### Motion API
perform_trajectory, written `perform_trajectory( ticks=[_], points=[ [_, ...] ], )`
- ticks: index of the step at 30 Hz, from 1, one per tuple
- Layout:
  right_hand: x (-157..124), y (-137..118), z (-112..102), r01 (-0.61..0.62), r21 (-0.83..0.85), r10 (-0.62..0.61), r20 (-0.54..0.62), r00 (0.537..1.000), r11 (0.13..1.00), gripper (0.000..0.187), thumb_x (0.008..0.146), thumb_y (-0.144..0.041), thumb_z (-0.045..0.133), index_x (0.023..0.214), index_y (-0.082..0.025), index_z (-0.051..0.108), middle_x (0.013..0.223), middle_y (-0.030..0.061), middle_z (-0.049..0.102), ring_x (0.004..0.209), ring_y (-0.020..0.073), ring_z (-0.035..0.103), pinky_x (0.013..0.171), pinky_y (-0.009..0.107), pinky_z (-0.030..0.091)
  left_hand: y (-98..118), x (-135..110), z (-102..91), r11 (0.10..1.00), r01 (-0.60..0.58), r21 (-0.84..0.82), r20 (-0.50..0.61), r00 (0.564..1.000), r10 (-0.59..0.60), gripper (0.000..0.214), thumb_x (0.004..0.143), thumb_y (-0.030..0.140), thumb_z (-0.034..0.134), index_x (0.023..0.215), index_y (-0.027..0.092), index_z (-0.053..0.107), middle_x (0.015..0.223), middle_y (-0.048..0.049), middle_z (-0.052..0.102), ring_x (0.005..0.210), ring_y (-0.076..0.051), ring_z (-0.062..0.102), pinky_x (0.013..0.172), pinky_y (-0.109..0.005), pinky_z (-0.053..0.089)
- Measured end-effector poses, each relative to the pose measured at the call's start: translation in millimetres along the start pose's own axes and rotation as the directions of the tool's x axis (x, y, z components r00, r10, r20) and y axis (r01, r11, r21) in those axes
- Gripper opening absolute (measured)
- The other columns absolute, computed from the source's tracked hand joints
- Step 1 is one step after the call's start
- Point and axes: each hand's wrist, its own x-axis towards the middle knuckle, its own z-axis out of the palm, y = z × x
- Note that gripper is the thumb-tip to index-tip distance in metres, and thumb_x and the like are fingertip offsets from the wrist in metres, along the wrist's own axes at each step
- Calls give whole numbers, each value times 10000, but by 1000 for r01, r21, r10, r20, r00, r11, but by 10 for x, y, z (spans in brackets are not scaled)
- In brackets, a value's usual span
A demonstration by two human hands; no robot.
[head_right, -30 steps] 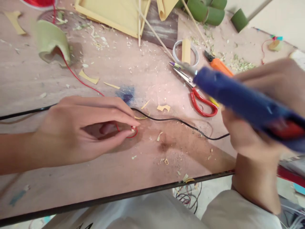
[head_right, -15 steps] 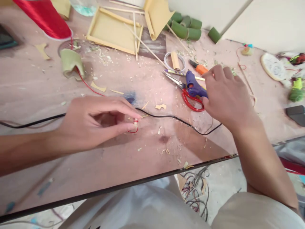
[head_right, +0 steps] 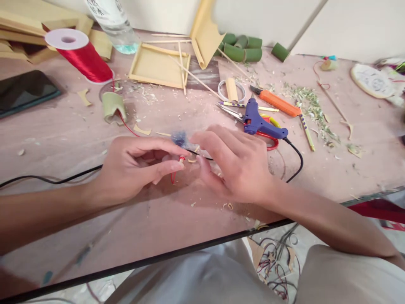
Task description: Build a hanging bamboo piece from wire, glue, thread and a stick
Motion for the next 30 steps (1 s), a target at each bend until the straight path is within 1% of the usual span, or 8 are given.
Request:
perform_trajectory(
  ticks=[5, 9, 13, 19, 22, 25, 28, 30],
  points=[
    [-60, 23, 23, -48, 105, 49, -6, 999, 993, 388, 921, -160, 688, 1280, -264, 584, 998, 30, 756, 768, 195, 699, 654, 349, 524, 40, 11, -11, 998, 27, -65, 57, 998, -23, 115, 916, 181, 852, 1006, 241, 891, 895, -23, 847, 597, -99, 685, 486, -175, 532],
    [-34, 14, -15, -92, 190, 93, 6, 996, 977, 273, 944, -169, 673, 1196, -257, 617, 925, 10, 714, 717, 164, 643, 641, 327, 503, 40, -6, -25, 997, 6, -73, 29, 1000, -4, 161, 904, 191, 880, 1036, 280, 903, 905, -17, 848, 691, -125, 735, 520, -181, 550],
    [-29, 18, -31, -52, 244, 52, 6, 999, 968, 132, 962, -155, 667, 1058, -242, 641, 829, -5, 695, 684, 149, 620, 629, 309, 477, 48, -23, -33, 999, -9, -40, 11, 1000, 9, 178, 904, 212, 892, 1042, 323, 904, 845, -4, 812, 667, -126, 681, 536, -216, 523],
    [-18, -25, -32, -77, 309, 59, 65, 996, 948, 100, 992, -148, 617, 996, -240, 655, 779, -13, 675, 667, 134, 595, 619, 293, 453, 55, -30, -46, 1000, -22, 10, 17, 1000, 22, 139, 918, 266, 877, 1035, 338, 898, 771, 4, 751, 621, -133, 607, 519, -250, 456],
    [-11, -44, -25, -43, 284, 35, 35, 999, 958, 99, 992, -139, 622, 999, -228, 664, 771, -15, 681, 661, 127, 588, 622, 288, 458, 59, -41, -49, 1000, -13, 4, 29, 999, 13, 125, 916, 278, 878, 1033, 322, 893, 765, 4, 727, 626, -136, 603, 517, -253, 457],
    [-12, -34, -25, 5, 243, -1, -16, 1000, 970, 114, 966, -123, 677, 1031, -217, 669, 789, -13, 708, 656, 120, 603, 611, 273, 484, 82, -55, -48, 1000, 11, -10, 50, 999, -10, 139, 890, 310, 911, 1028, 305, 898, 724, 6, 700, 586, -118, 561, 469, -229, 410],
    [-24, -11, -53, 125, 126, -120, -47, 992, 984, 168, 937, -117, 733, 1066, -207, 674, 789, -7, 720, 653, 125, 609, 590, 271, 497, 118, -77, -48, 993, 97, -68, 85, 992, -91, 135, 879, 282, 914, 1013, 297, 911, 691, 11, 673, 567, -93, 515, 457, -189, 385],
    [-33, -4, -88, 202, 41, -200, -43, 979, 979, 195, 922, -105, 755, 1084, -183, 681, 783, 6, 728, 656, 131, 613, 593, 284, 504, 136, -97, -52, 975, 190, -120, 143, 975, -172, 124, 883, 270, 905, 1005, 294, 915, 689, 13, 661, 572, -86, 502, 465, -168, 385]
  ],
)
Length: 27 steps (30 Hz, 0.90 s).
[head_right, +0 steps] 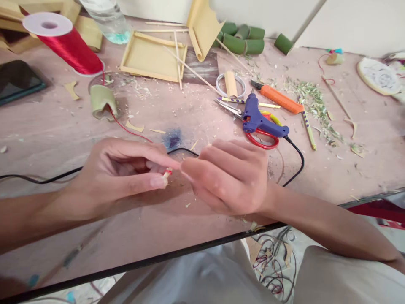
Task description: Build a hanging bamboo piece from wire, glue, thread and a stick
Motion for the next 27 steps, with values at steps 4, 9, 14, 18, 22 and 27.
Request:
perform_trajectory(
  ticks=[4, 9, 14, 18, 22, 27],
  points=[
    [1, -16, -54, 68, -48, -67, 19, 998, 997, 195, 924, -110, 761, 1100, -161, 694, 758, -2, 723, 624, 131, 591, 563, 307, 481, 3, -27, -13, 988, 121, -90, 120, 987, -110, 125, 896, 311, 904, 1019, 294, 918, 674, 16, 625, 575, -86, 476, 467, -154, 372],
    [6, -19, -20, 90, -38, -91, -25, 996, 995, 185, 889, -92, 784, 1054, -139, 717, 715, -13, 693, 610, 128, 558, 538, 318, 460, 3, -14, -25, 983, 137, -124, 159, 980, -117, 150, 911, 232, 888, 1031, 313, 925, 679, 28, 633, 581, -63, 483, 495, -112, 387],
    [-5, -3, -36, 108, -4, -108, -13, 994, 994, 153, 914, -101, 776, 1045, -139, 707, 739, -19, 707, 607, 118, 576, 549, 313, 472, 35, -10, -18, 976, 169, -139, 183, 973, -143, 238, 913, 162, 881, 1041, 358, 922, 803, 34, 785, 661, -42, 632, 594, -56, 485],
    [2, -7, -69, 105, -2, -105, 49, 993, 994, 164, 960, -146, 761, 1109, -172, 696, 722, -42, 689, 605, 117, 597, 570, 304, 494, 47, 18, 9, 966, 189, -175, 199, 968, -153, 307, 899, 100, 870, 1049, 364, 921, 868, 40, 831, 724, -34, 705, 657, -32, 528],
    [6, -22, -53, 113, 3, -113, 23, 993, 994, 184, 959, -137, 754, 1138, -143, 711, 704, -36, 668, 583, 125, 567, 555, 323, 483, 46, 35, 32, 962, 181, -204, 200, 970, -140, 353, 874, 40, 857, 1020, 355, 922, 878, 59, 842, 760, -18, 733, 706, -7, 536],
    [8, -29, -48, 111, 12, -111, 47, 993, 994, 190, 971, -148, 748, 1156, -164, 708, 698, -52, 652, 576, 114, 566, 536, 305, 457, 56, 39, 40, 955, 173, -242, 204, 971, -124, 392, 830, -31, 837, 967, 325, 923, 839, 75, 834, 721, -5, 722, 671, 3, 524]
  ],
)
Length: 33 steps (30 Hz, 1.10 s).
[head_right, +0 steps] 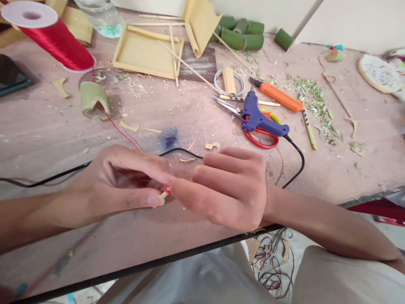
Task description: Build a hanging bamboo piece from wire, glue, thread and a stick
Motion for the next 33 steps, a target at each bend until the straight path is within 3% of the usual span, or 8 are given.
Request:
perform_trajectory(
  ticks=[7, 15, 22, 28, 33],
  points=[
    [-1, 9, -5, 3, 35, -4, 4, 1000, 999, 199, 957, -133, 755, 1152, -139, 717, 691, -42, 652, 574, 121, 550, 558, 314, 464, -16, 9, 1, 999, -20, -38, 12, 1000, 21, 431, 799, -58, 844, 993, 319, 922, 801, 57, 813, 675, -21, 687, 641, -37, 527],
    [-13, 36, 12, 35, 18, -34, -14, 999, 999, 195, 996, -231, 775, 1172, -152, 748, 682, -54, 618, 565, 107, 540, 553, 291, 466, -110, -2, -28, 998, -47, 28, 7, 999, 47, 248, 836, 52, 880, 962, 261, 928, 726, 17, 735, 643, -64, 624, 613, -107, 513],
    [-15, 54, 29, 60, 38, -58, -48, 997, 997, 207, 950, -154, 794, 1147, -95, 770, 672, -42, 605, 574, 122, 529, 542, 318, 465, -76, -5, -33, 998, -35, 53, -18, 999, 36, 214, 824, 96, 910, 953, 267, 924, 724, 3, 777, 598, -76, 618, 562, -124, 492],
    [-1, 38, -35, -18, 59, 15, 56, 998, 998, 204, 939, -132, 790, 1137, -126, 742, 721, -26, 684, 608, 129, 576, 578, 321, 489, -53, -12, -34, 1000, -21, 13, -49, 999, 21, 215, 853, 74, 905, 941, 270, 919, 807, 6, 827, 664, -53, 672, 622, -87, 516],
    [29, 28, -29, -67, 32, 65, 62, 996, 997, 170, 967, -168, 785, 1127, -164, 727, 718, -39, 717, 616, 111, 577, 582, 305, 462, -48, -27, -34, 1000, -16, -7, -63, 998, 15, 165, 872, 65, 899, 962, 203, 911, 892, -33, 856, 718, -63, 703, 659, -95, 542]
  ],
)
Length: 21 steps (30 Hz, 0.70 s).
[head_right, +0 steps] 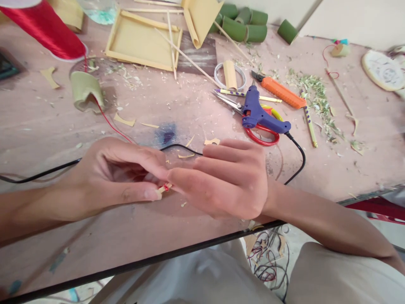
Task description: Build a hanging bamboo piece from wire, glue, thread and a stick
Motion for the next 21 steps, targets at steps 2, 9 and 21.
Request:
perform_trajectory(
  ticks=[2, 9, 21],
  points=[
    [17, -1, 4, -20, 16, 20, 7, 1000, 1000, 179, 971, -174, 787, 1136, -151, 721, 713, -30, 720, 626, 117, 603, 577, 308, 453, -2, -4, -2, 1000, 1, 2, 3, 1000, -1, 168, 875, 62, 898, 976, 196, 907, 897, -34, 857, 713, -59, 699, 654, -94, 538],
    [25, 35, 64, -66, 141, 67, -4, 998, 988, 121, 1003, -173, 737, 1117, -186, 698, 687, -46, 699, 615, 104, 629, 594, 257, 477, -25, -4, -26, 1000, -13, 21, 12, 1000, 12, 121, 882, 126, 913, 957, 220, 905, 954, -45, 876, 713, -84, 719, 636, -128, 551],
    [-7, 50, 104, -92, 225, 113, -82, 990, 970, 160, 976, -124, 710, 1125, -173, 676, 693, -62, 647, 583, 86, 589, 575, 260, 453, 9, -9, -68, 999, 46, 2, 33, 998, -46, 109, 897, 110, 899, 980, 182, 905, 871, -40, 838, 716, -78, 705, 680, -126, 575]
  ],
)
